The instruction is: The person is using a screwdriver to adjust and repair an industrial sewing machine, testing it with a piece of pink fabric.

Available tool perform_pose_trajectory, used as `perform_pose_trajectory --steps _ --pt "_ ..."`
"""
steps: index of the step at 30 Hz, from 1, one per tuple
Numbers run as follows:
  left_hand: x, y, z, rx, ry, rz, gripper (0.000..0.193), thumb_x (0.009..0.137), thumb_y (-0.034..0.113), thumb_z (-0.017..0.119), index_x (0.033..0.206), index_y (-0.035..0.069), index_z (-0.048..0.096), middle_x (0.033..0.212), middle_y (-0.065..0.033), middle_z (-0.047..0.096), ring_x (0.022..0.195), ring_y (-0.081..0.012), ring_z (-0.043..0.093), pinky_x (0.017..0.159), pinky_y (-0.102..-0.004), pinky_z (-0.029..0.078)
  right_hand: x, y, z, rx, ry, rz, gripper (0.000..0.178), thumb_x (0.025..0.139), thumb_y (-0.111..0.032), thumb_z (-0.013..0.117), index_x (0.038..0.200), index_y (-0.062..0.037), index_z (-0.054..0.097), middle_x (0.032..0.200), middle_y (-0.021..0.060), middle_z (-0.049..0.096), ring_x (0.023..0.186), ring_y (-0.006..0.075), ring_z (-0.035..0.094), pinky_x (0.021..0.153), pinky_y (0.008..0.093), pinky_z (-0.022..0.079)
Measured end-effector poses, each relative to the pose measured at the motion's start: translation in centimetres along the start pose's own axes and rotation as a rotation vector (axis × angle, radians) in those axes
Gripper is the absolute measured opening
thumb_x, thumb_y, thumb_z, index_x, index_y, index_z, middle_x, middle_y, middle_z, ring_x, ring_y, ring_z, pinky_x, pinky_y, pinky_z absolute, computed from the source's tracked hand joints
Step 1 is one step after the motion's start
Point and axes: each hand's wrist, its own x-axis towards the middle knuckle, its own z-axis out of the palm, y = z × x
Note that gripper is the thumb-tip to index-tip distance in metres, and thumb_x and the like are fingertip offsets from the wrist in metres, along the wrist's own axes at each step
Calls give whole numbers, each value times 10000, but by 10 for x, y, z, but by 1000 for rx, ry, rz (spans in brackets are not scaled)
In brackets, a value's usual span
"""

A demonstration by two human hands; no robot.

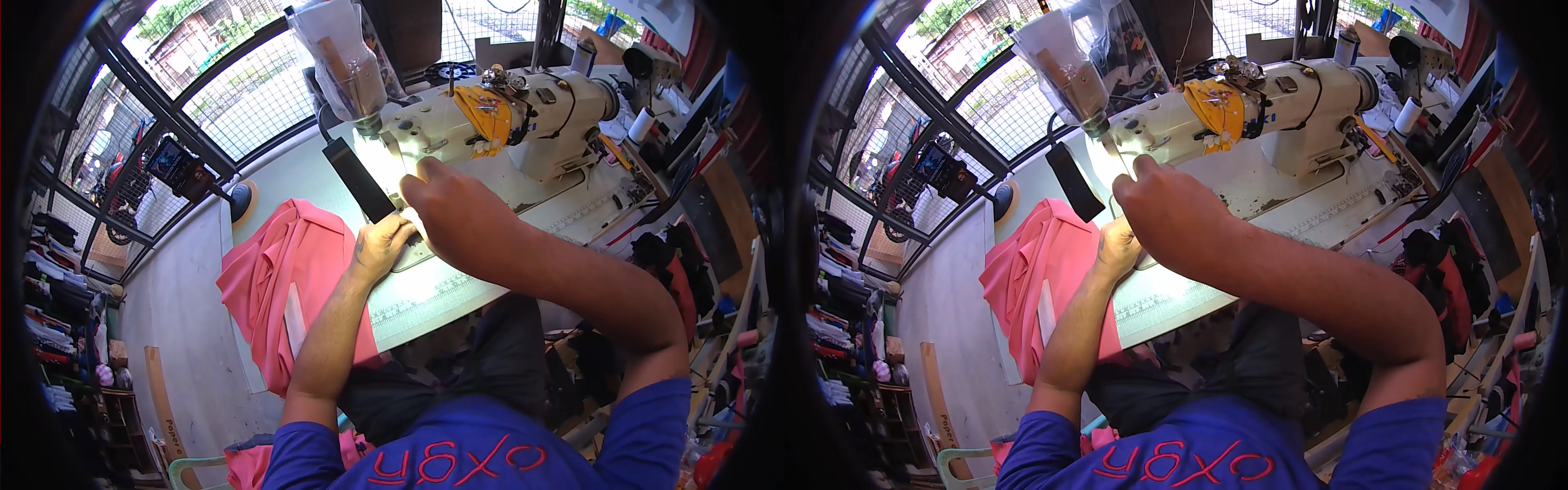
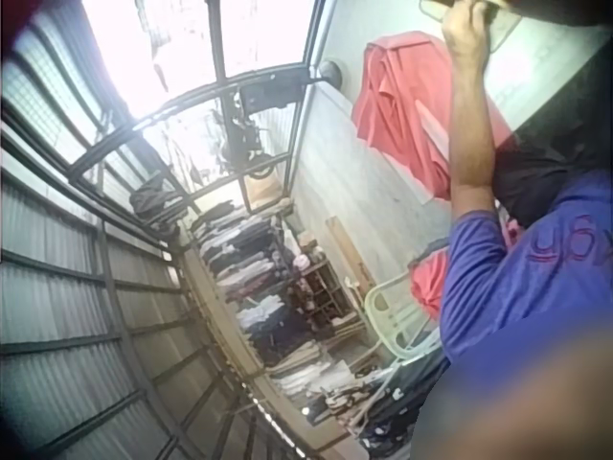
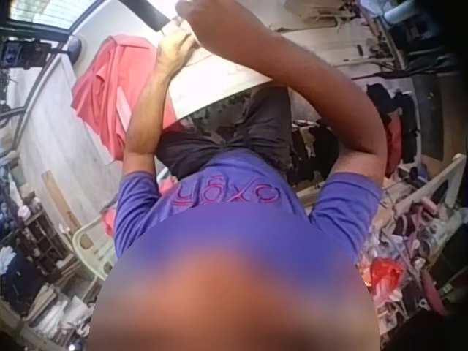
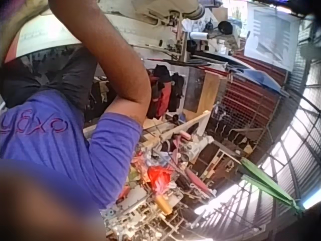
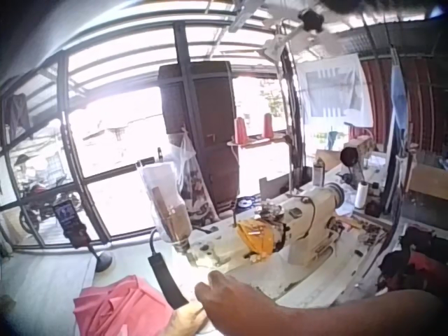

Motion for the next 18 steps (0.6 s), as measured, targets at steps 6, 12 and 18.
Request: perform_pose_trajectory --steps 6,12,18 --pt "-1 -2 1 8 17 18 98 847 63 647 936 29 669 762 -145 660 638 -271 661 573 -327 506 2 -3 -1 -58 -8 -7 236 707 72 590 930 55 515 938 231 558 815 381 611 701 424 512" --pt "-3 -4 -1 56 -8 16 63 845 49 641 888 7 661 778 -151 658 652 -280 657 577 -337 503 3 1 -2 -121 -18 37 238 703 38 620 918 43 519 847 205 594 744 362 626 663 420 516" --pt "1 2 0 27 -13 46 66 850 49 635 885 -6 647 789 -163 658 667 -288 658 590 -346 502 6 2 -7 -136 -68 26 214 702 26 625 888 34 519 804 190 603 731 347 629 651 411 509"
